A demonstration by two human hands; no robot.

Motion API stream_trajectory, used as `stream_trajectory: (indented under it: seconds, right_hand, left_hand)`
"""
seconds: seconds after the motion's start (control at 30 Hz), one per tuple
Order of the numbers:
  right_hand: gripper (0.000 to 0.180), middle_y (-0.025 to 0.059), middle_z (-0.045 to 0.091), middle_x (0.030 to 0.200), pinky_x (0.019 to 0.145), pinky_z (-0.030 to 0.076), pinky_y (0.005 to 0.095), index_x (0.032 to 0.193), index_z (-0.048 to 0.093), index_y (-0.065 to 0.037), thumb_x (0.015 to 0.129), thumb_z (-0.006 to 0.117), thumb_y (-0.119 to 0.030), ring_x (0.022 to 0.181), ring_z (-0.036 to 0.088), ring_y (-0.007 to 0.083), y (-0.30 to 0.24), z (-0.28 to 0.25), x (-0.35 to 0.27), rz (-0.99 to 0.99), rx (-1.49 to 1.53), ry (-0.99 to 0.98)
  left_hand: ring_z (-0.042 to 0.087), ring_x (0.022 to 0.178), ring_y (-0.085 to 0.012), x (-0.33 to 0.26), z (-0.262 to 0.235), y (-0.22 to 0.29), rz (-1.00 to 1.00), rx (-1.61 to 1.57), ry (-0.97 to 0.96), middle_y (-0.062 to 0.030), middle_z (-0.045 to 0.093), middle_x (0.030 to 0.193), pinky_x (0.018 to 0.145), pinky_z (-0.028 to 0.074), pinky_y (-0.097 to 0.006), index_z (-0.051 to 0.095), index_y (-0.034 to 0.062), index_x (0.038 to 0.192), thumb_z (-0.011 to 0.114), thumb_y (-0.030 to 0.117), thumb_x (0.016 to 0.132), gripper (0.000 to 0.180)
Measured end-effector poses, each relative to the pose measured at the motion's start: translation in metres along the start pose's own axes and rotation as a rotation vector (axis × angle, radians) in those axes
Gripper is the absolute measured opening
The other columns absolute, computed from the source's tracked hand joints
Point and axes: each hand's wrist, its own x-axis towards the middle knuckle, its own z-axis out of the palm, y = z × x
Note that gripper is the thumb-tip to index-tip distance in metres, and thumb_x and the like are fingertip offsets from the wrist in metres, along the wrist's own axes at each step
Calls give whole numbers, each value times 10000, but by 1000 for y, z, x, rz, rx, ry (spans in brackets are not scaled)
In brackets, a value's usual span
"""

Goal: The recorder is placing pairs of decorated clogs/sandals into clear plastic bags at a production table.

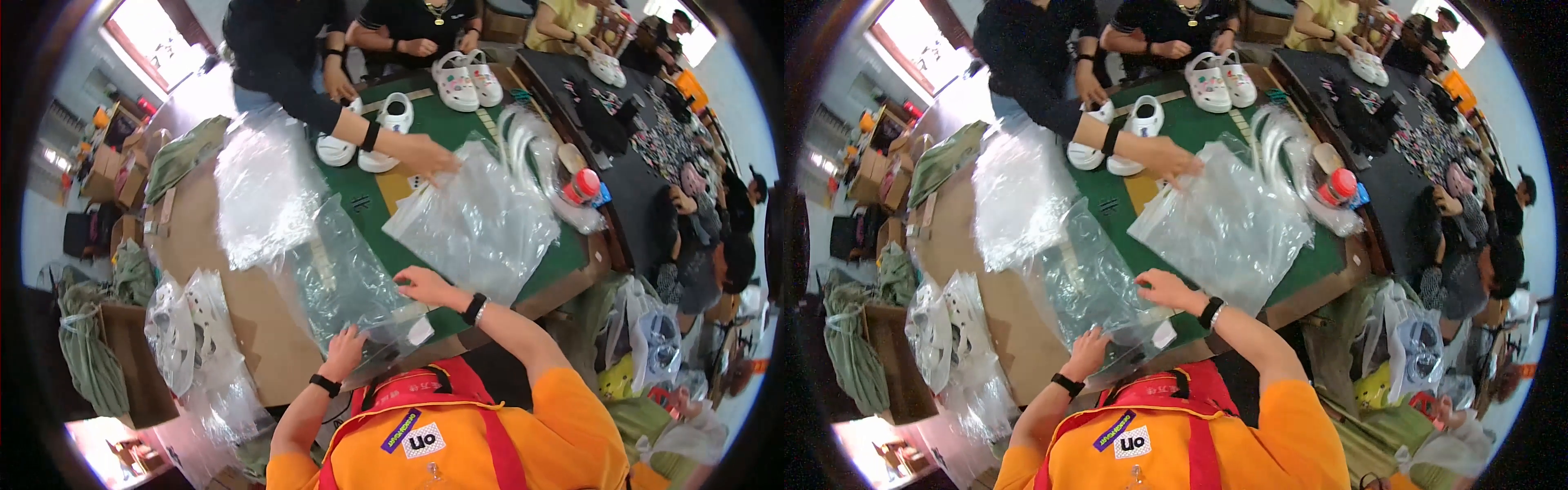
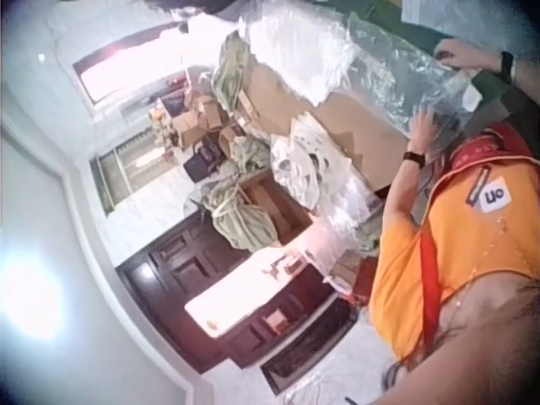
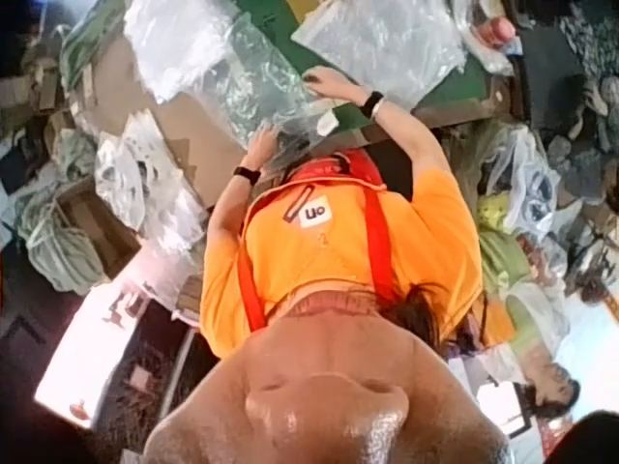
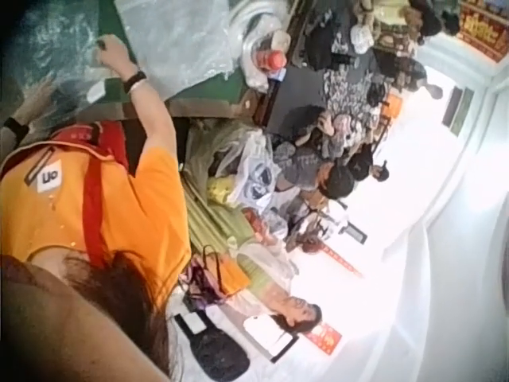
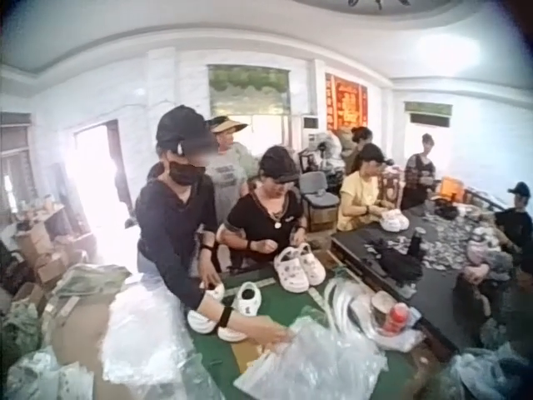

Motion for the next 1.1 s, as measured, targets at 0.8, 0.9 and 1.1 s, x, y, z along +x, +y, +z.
stream_trajectory:
  seconds: [0.8,0.9,1.1]
  right_hand:
    - [567,230,387,1238,953,308,403,1270,322,-30,771,558,-156,1142,370,369,-38,153,8,-31,-346,-298]
    - [433,235,465,1137,909,342,397,1165,434,0,791,537,-192,1070,433,363,-40,170,10,-164,-246,-23]
    - [322,173,555,1027,822,405,320,1056,523,13,836,512,-221,942,523,228,-112,161,-8,232,-96,-954]
  left_hand:
    - [533,773,-169,-50,-73,-20,127,92,455,-66,501,985,608,435,-295,636,152,860,563,167,681,193]
    - [539,809,-205,-63,-26,-61,-57,-38,152,-93,517,1018,655,450,-326,651,135,833,578,154,707,146]
    - [564,882,-236,-134,-58,-149,-178,-961,505,-126,542,1079,756,452,-330,616,53,938,556,122,752,208]
